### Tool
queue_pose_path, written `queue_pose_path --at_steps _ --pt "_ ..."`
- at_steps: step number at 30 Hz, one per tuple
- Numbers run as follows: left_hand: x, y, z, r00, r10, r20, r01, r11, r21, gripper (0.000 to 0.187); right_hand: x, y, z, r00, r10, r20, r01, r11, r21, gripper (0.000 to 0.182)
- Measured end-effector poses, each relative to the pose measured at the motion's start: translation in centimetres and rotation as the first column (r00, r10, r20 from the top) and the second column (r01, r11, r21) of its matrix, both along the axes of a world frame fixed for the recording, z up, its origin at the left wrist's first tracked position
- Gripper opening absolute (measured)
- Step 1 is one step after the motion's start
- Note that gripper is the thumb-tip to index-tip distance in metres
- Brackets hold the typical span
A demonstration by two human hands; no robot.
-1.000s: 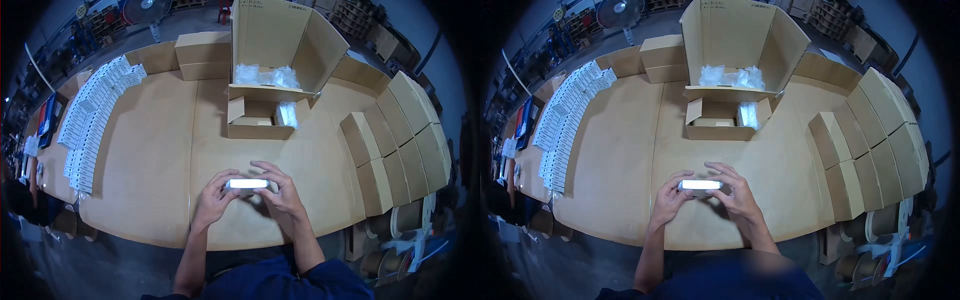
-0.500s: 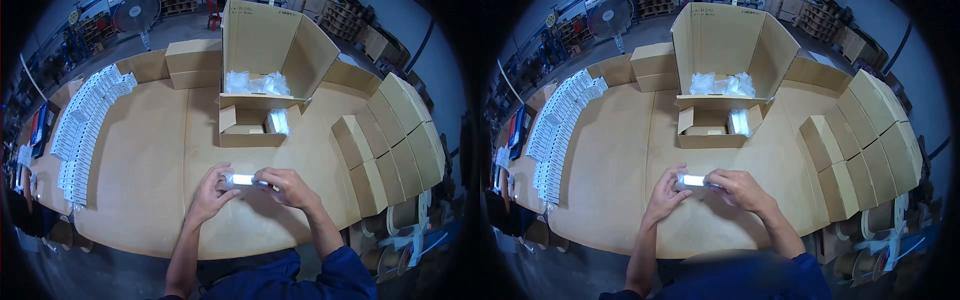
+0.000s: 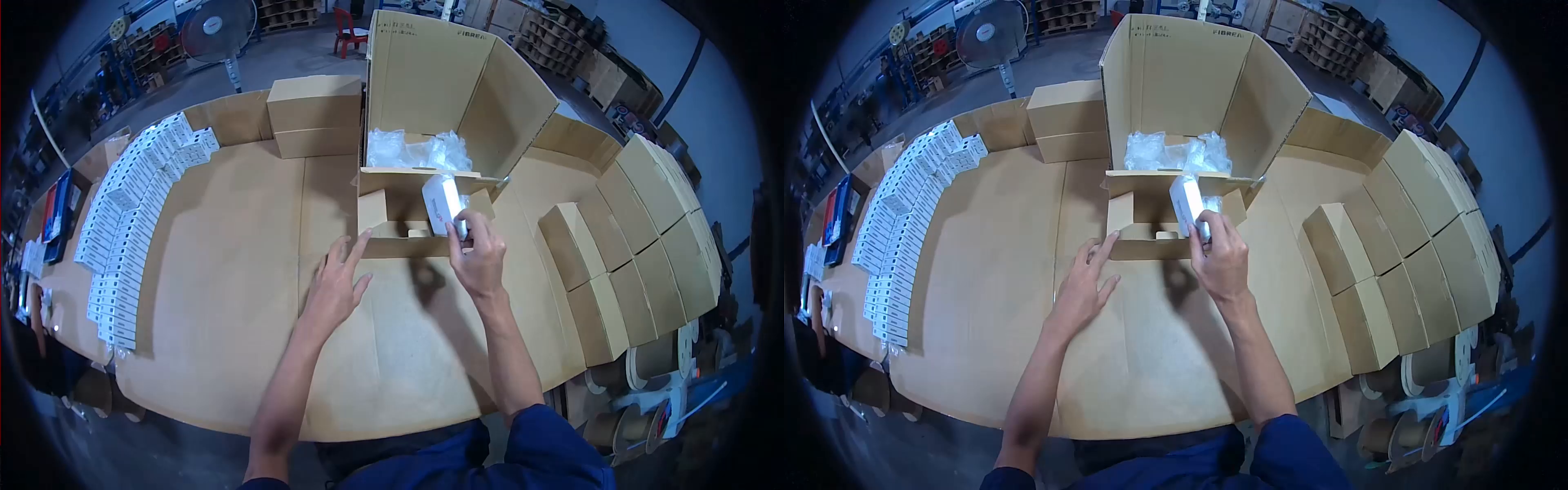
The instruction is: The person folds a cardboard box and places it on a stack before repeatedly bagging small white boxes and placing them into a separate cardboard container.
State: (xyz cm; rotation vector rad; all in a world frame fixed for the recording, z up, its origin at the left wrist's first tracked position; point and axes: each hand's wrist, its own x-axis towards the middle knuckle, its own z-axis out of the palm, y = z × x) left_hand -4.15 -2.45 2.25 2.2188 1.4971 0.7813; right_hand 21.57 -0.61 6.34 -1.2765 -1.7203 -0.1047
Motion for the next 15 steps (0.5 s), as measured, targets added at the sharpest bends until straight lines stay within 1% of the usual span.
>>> queue_pose_path --at_steps 5,10,13,14,15 --pt "0.2 0.0 -1.3 0.999 0.011 -0.038 -0.008 0.997 0.074 0.078 0.2 1.3 -1.6 0.993 -0.085 0.086 0.093 0.992 -0.086 0.015" --pt "0.4 -0.4 -1.5 0.995 0.049 -0.092 -0.034 0.988 0.153 0.084 0.7 2.9 -3.0 0.963 -0.170 0.210 0.193 0.977 -0.092 0.014" --pt "0.6 -0.6 -1.5 0.992 0.068 -0.103 -0.056 0.992 0.116 0.086 0.1 3.1 -3.8 0.945 -0.217 0.243 0.254 0.958 -0.131 0.012" --pt "0.6 -0.6 -1.7 0.992 0.073 -0.103 -0.060 0.990 0.127 0.088 0.0 3.2 -4.0 0.942 -0.228 0.245 0.266 0.955 -0.135 0.011" --pt "0.5 -0.6 -1.9 0.992 0.069 -0.110 -0.055 0.990 0.126 0.088 0.0 3.1 -3.8 0.927 -0.235 0.291 0.290 0.944 -0.160 0.009"
